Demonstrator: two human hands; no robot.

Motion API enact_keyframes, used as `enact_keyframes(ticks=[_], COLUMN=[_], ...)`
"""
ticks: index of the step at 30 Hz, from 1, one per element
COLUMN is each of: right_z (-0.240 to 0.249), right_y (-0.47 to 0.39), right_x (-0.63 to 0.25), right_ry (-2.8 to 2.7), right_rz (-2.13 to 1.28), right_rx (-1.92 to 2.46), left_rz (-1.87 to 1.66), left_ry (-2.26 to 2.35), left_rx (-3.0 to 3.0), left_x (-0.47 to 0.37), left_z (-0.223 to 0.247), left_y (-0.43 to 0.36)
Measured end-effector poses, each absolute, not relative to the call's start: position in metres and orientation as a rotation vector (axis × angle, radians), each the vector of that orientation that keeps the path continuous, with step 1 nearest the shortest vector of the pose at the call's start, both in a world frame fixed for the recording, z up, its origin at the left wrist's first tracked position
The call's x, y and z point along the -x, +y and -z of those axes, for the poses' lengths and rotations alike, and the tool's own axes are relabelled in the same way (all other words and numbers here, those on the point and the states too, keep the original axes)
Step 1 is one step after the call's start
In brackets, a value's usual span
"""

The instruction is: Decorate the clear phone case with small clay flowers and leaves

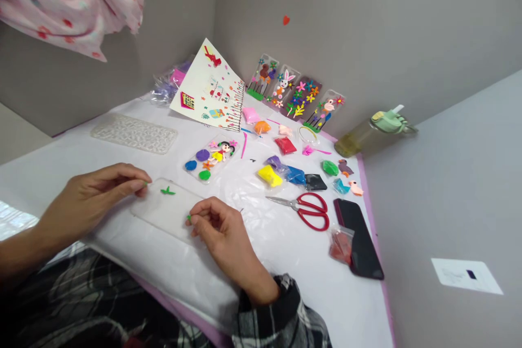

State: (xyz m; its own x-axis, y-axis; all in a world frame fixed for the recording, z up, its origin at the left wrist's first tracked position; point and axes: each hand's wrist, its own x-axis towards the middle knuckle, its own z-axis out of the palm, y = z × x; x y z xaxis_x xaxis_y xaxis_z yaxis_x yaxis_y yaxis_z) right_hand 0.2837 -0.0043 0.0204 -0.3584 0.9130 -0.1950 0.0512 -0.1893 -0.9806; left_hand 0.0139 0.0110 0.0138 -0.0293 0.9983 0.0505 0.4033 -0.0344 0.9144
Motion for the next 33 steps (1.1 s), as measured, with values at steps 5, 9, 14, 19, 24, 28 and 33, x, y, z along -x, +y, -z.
enact_keyframes(ticks=[5,9,14,19,24,28,33], right_z=[-0.019,-0.019,-0.02,-0.021,-0.02,-0.019,-0.02], right_y=[-0.004,-0.004,-0.004,-0.004,-0.003,-0.003,-0.004], right_x=[-0.284,-0.284,-0.284,-0.284,-0.284,-0.284,-0.285], right_ry=[-1.407,-1.407,-1.396,-1.41,-1.421,-1.422,-1.432], right_rz=[-1.631,-1.635,-1.643,-1.647,-1.655,-1.651,-1.648], right_rx=[1.169,1.171,1.161,1.169,1.164,1.158,1.154], left_rz=[-1.044,-1.018,-1.059,-1.053,-1.127,-1.118,-1.118], left_ry=[1.468,1.522,1.442,1.441,1.36,1.321,1.286], left_rx=[-1.547,-1.604,-1.678,-1.732,-1.928,-2.085,-2.207], left_x=[-0.014,-0.013,-0.01,-0.006,-0.007,-0.009,-0.009], left_z=[-0.005,0.0,0.009,0.023,0.023,0.021,0.025], left_y=[0.011,0.009,0.007,0.009,0.011,0.013,0.014])
